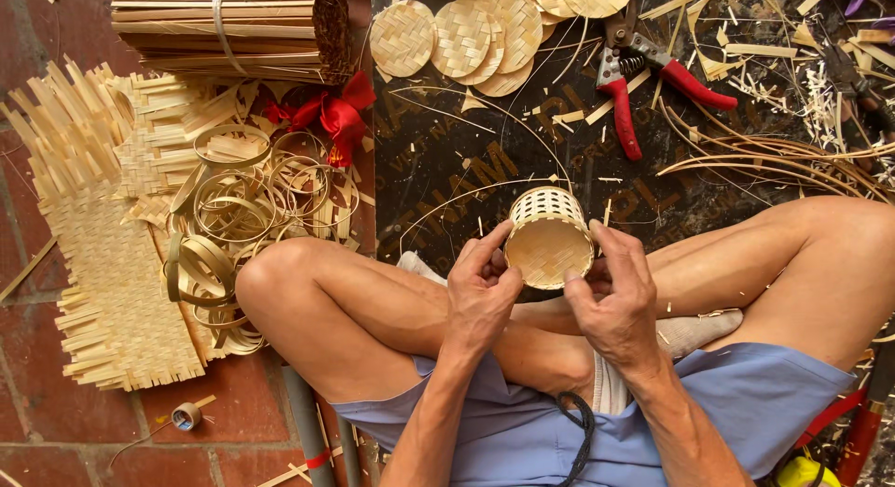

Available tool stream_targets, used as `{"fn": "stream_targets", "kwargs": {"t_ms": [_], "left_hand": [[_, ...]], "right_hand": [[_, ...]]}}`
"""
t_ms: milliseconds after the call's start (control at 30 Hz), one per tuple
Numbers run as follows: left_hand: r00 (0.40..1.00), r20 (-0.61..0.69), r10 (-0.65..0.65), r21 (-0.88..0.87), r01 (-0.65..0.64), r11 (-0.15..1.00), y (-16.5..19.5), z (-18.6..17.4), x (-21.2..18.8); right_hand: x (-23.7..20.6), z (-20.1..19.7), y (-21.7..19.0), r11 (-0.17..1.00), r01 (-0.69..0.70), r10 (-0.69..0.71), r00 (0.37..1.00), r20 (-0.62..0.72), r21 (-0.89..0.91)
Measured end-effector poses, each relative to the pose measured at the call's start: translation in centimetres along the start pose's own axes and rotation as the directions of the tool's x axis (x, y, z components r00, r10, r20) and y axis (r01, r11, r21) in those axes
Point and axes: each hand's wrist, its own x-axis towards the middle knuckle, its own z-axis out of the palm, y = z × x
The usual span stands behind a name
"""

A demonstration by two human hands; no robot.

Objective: The person sits on the floor weaving bamboo strips into a small round basket, tucking and tightening strips by hand and trimming them with pliers. They fit a woven circular base into the rim, shape the basket over a metal tube, and measure it with a tape measure.

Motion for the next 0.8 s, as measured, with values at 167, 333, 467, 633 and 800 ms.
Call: {"fn": "stream_targets", "kwargs": {"t_ms": [167,333,467,633,800], "left_hand": [[0.991,0.01,-0.134,-0.066,0.135,0.989,-0.2,0.0,0.5],[0.948,0.029,-0.317,-0.262,0.313,0.913,-0.1,0.0,1.2],[0.97,-0.056,-0.238,-0.053,0.236,0.97,0.8,0.1,1.6],[0.989,-0.117,0.088,0.361,-0.04,0.932,3.0,-0.1,0.6],[0.962,0.112,0.25,0.279,-0.272,0.921,4.5,-1.7,-2.9]], "right_hand": [[1.0,0.2,-0.2,0.995,-0.054,0.058,0.997,0.044,-0.084],[1.6,0.6,0.4,0.977,0.059,-0.052,0.998,0.039,-0.206],[1.2,1.5,-0.1,0.954,0.134,-0.133,0.991,0.024,-0.268],[1.2,0.2,-0.9,0.994,0.008,-0.004,0.999,0.035,-0.106],[0.1,-3.7,-1.2,0.981,-0.128,0.158,0.963,0.216,-0.149]]}}
